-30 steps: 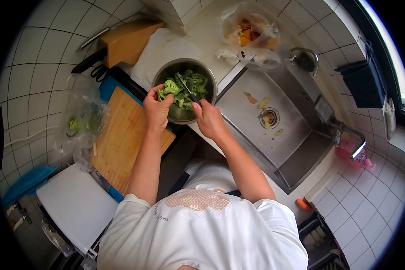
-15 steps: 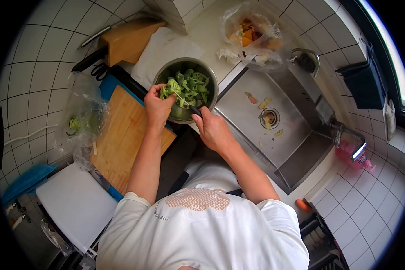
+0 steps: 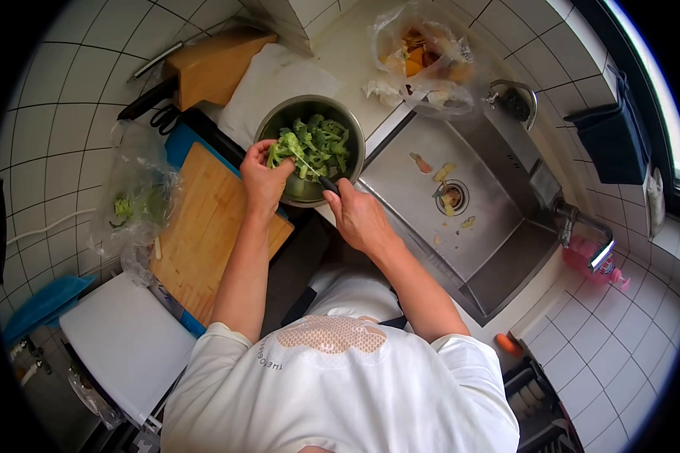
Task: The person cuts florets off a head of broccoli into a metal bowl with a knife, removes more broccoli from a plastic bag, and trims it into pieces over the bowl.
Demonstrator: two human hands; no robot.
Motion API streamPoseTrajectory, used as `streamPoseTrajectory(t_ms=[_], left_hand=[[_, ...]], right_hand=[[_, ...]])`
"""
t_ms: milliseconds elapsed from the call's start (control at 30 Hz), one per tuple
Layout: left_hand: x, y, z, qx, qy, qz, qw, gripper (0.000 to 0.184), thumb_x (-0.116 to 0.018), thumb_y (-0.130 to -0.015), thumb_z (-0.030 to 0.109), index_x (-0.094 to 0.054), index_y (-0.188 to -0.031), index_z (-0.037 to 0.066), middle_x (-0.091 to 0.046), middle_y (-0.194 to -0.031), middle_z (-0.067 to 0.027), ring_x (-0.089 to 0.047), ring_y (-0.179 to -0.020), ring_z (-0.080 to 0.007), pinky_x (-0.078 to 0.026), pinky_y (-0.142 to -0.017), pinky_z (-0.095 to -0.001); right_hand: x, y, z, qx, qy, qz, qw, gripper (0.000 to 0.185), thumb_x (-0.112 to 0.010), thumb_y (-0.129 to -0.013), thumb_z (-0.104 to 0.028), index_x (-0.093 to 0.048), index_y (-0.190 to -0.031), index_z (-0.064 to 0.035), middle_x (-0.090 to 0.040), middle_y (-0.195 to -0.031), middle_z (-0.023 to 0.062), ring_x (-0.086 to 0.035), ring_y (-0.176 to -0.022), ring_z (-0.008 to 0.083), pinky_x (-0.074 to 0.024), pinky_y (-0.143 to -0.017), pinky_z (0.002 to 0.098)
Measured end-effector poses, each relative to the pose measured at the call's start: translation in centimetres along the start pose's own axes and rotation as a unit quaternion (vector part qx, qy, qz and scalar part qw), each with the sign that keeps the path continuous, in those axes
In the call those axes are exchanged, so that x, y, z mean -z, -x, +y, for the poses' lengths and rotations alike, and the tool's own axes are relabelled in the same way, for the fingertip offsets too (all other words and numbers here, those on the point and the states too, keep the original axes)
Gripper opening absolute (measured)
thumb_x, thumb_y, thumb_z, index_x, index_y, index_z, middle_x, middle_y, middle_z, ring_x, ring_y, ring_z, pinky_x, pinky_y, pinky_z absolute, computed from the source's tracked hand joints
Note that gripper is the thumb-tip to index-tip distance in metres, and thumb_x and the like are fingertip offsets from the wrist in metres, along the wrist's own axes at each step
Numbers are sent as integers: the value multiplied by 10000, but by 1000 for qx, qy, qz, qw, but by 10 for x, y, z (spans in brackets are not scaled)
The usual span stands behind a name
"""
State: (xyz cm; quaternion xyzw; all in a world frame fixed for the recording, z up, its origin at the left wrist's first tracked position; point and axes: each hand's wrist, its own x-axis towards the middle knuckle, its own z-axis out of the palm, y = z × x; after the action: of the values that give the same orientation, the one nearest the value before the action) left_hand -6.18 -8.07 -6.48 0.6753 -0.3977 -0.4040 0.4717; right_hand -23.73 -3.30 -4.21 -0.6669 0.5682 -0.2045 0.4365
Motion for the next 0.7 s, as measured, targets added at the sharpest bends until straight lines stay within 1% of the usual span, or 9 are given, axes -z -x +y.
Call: streamPoseTrajectory(t_ms=[33,100,133,400,567,700], left_hand=[[0,0,-1,4,7,11,1000,341,-714,-670,18,-562,-968,-51,-649,-856,-97,-612,-757,-123,-491,-678,-243],[-1,1,-2,7,15,22,1000,345,-710,-669,10,-552,-969,-55,-647,-857,-101,-613,-759,-124,-491,-681,-241],[-1,2,0,7,16,17,1000,344,-706,-668,2,-545,-966,-59,-646,-858,-104,-614,-764,-125,-493,-687,-239],[-1,4,1,11,10,2,1000,332,-687,-668,-26,-542,-965,-63,-646,-863,-105,-618,-771,-124,-498,-703,-243],[-5,9,8,15,34,-36,999,324,-689,-673,-32,-547,-963,-56,-638,-876,-92,-608,-797,-118,-490,-728,-239],[-8,13,13,28,40,-28,998,313,-684,-680,-39,-549,-962,-51,-636,-877,-86,-602,-805,-114,-486,-733,-235]], right_hand=[[0,0,0,-2,-5,-3,1000,279,-475,-949,-271,-426,-887,-4,-530,-655,251,-505,-653,475,-387,-561,494],[1,0,1,-1,-1,-5,1000,285,-482,-943,-275,-425,-872,-4,-538,-651,253,-519,-653,474,-398,-559,504],[1,0,1,-1,4,-8,1000,292,-490,-937,-278,-425,-858,-5,-547,-647,256,-533,-652,472,-410,-557,514],[-7,-1,6,-11,-8,-6,1000,290,-490,-938,-270,-418,-860,0,-549,-655,269,-529,-659,481,-400,-557,528],[-8,-7,9,-9,2,-3,1000,289,-491,-938,-268,-417,-862,1,-554,-657,270,-527,-652,484,-398,-551,528],[-9,-9,5,-7,-5,5,1000,291,-491,-938,-268,-421,-863,5,-553,-639,271,-538,-641,482,-410,-546,527]])
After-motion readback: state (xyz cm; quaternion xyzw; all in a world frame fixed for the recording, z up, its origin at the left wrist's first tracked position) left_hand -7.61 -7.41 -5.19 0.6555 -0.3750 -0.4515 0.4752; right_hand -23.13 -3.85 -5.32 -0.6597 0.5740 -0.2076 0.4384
